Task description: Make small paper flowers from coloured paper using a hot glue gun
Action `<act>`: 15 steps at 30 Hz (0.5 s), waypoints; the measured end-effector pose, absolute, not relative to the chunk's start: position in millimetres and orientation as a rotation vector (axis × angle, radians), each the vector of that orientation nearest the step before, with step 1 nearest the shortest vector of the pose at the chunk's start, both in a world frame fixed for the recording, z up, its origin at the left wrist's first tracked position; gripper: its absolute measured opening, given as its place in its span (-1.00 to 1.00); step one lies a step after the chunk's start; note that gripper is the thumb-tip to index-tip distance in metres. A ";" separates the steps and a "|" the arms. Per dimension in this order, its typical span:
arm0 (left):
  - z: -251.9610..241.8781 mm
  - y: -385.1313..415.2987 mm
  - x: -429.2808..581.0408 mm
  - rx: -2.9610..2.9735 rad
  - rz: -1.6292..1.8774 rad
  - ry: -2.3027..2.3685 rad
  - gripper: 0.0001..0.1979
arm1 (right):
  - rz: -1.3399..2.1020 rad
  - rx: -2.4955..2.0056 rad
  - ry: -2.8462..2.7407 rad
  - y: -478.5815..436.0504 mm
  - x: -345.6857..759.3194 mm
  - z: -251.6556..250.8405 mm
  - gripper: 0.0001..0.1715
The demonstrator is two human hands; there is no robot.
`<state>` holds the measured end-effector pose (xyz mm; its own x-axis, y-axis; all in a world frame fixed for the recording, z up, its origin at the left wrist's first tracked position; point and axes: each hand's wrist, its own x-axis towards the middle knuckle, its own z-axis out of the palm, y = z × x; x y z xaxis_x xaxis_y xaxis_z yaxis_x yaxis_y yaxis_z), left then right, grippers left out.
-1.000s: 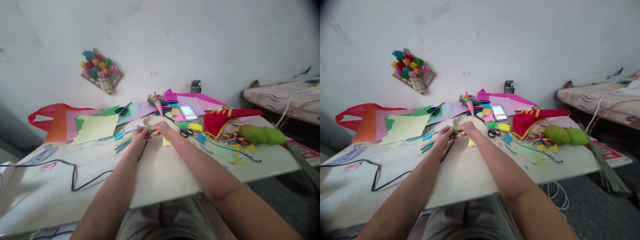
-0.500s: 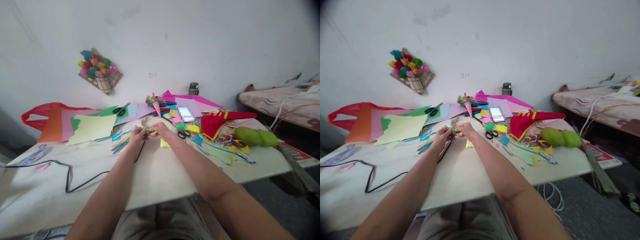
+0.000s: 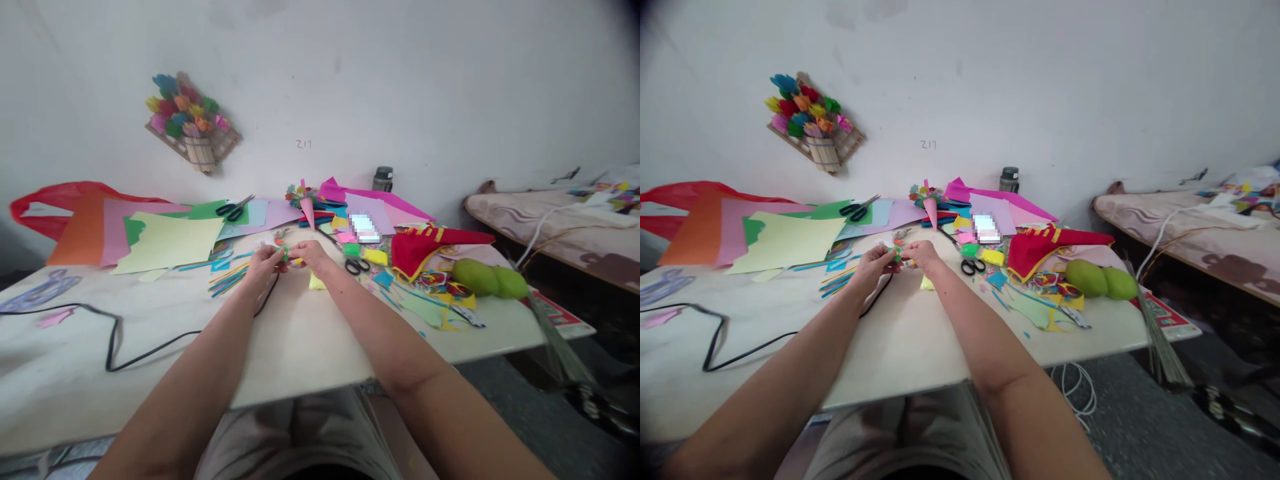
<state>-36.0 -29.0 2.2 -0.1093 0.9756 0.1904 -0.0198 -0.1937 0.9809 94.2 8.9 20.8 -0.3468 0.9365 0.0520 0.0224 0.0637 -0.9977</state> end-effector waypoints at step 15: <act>-0.4 -27.8 -38.6 1.240 1.461 1.137 -0.64 | 1.411 -0.981 -1.495 8.4 93.5 23.3 -0.87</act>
<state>-38.6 -27.8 -0.4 -0.1122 0.9765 0.1840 -0.0617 -0.1917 0.9795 93.5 8.4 23.3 -0.3436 0.9373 0.0590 -0.0042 0.0613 -0.9981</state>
